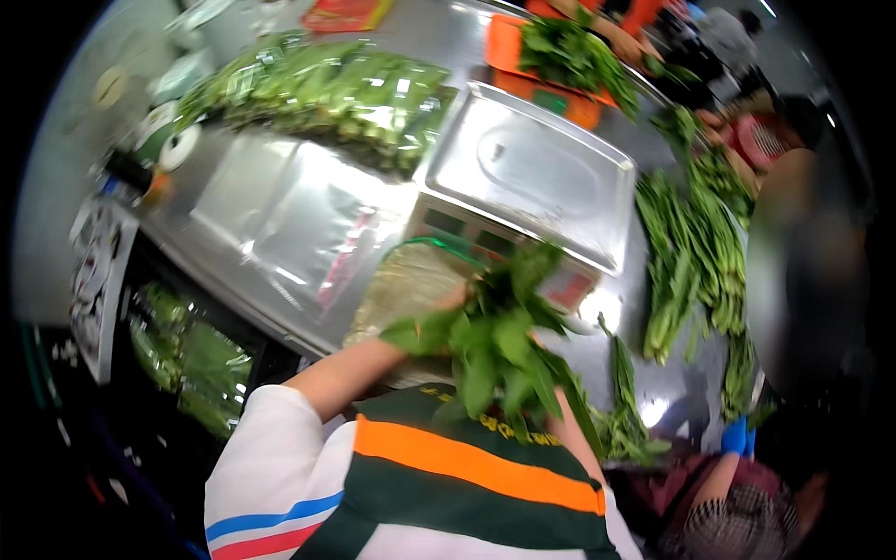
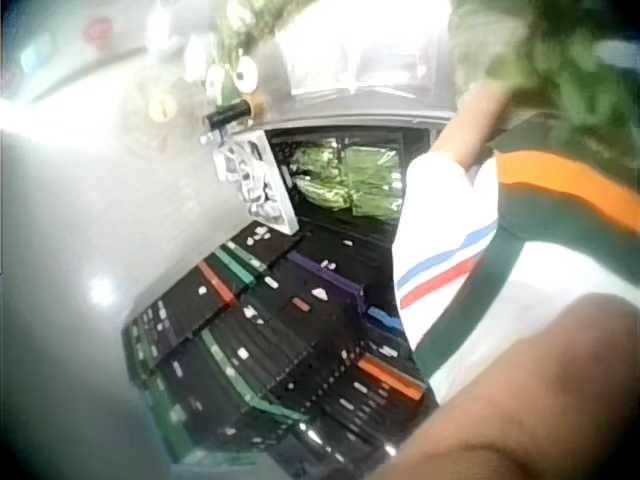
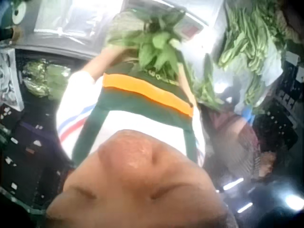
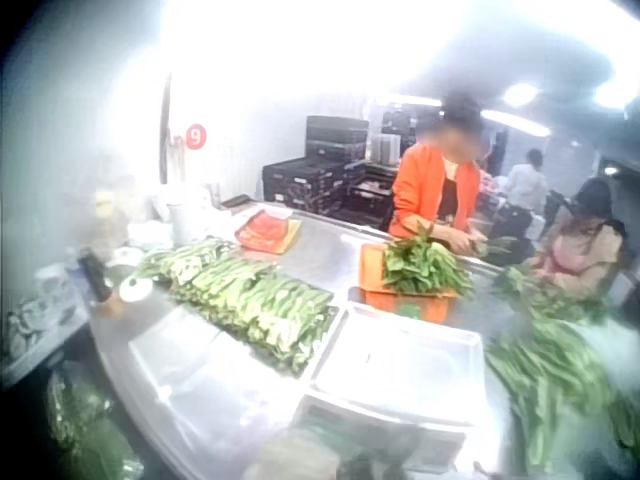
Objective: The person selects bunches of leafy green vegetables from a metal table, trims the stems by hand, and places them onto a digital scale. The person then wraps the weighed vegetables in clear plastic bags and sets them aside.
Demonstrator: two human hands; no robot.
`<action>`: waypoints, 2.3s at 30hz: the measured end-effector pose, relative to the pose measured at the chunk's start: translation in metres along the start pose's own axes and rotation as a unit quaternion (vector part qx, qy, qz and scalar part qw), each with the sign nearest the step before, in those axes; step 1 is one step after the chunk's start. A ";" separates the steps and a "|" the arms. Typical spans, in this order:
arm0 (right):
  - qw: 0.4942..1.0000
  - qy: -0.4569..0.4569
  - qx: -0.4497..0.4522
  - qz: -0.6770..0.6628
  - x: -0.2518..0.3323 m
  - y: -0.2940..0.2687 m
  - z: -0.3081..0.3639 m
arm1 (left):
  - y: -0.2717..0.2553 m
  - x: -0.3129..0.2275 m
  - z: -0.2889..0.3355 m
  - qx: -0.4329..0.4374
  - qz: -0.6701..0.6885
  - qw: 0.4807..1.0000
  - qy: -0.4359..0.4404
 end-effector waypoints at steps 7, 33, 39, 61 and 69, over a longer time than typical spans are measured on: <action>0.986 0.009 0.004 -0.167 0.068 -0.014 -0.013 | -0.013 -0.057 -0.017 -0.091 0.381 0.896 -0.208; 0.925 -0.022 0.052 -0.376 0.030 -0.013 -0.003 | -0.008 -0.089 0.009 -0.033 0.497 0.798 -0.339; 0.923 -0.165 -0.158 0.308 0.075 0.006 -0.002 | 0.011 -0.086 -0.010 -0.010 0.261 0.951 -0.168; 0.992 -0.002 -0.033 -0.119 0.098 0.012 0.004 | 0.017 -0.068 -0.002 -0.118 0.531 0.770 -0.333; 0.987 -0.110 -0.113 0.017 0.091 0.010 0.002 | 0.012 -0.078 0.006 -0.142 0.522 0.806 -0.241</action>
Point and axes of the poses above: each hand's wrist, its own z-axis away from the middle knuckle, its own y-axis out of the palm, x = y × z, the point moved 5 cm from there along -z, towards the middle knuckle, and after that the axes turned 12 degrees about -x, right-handed, at the moved point
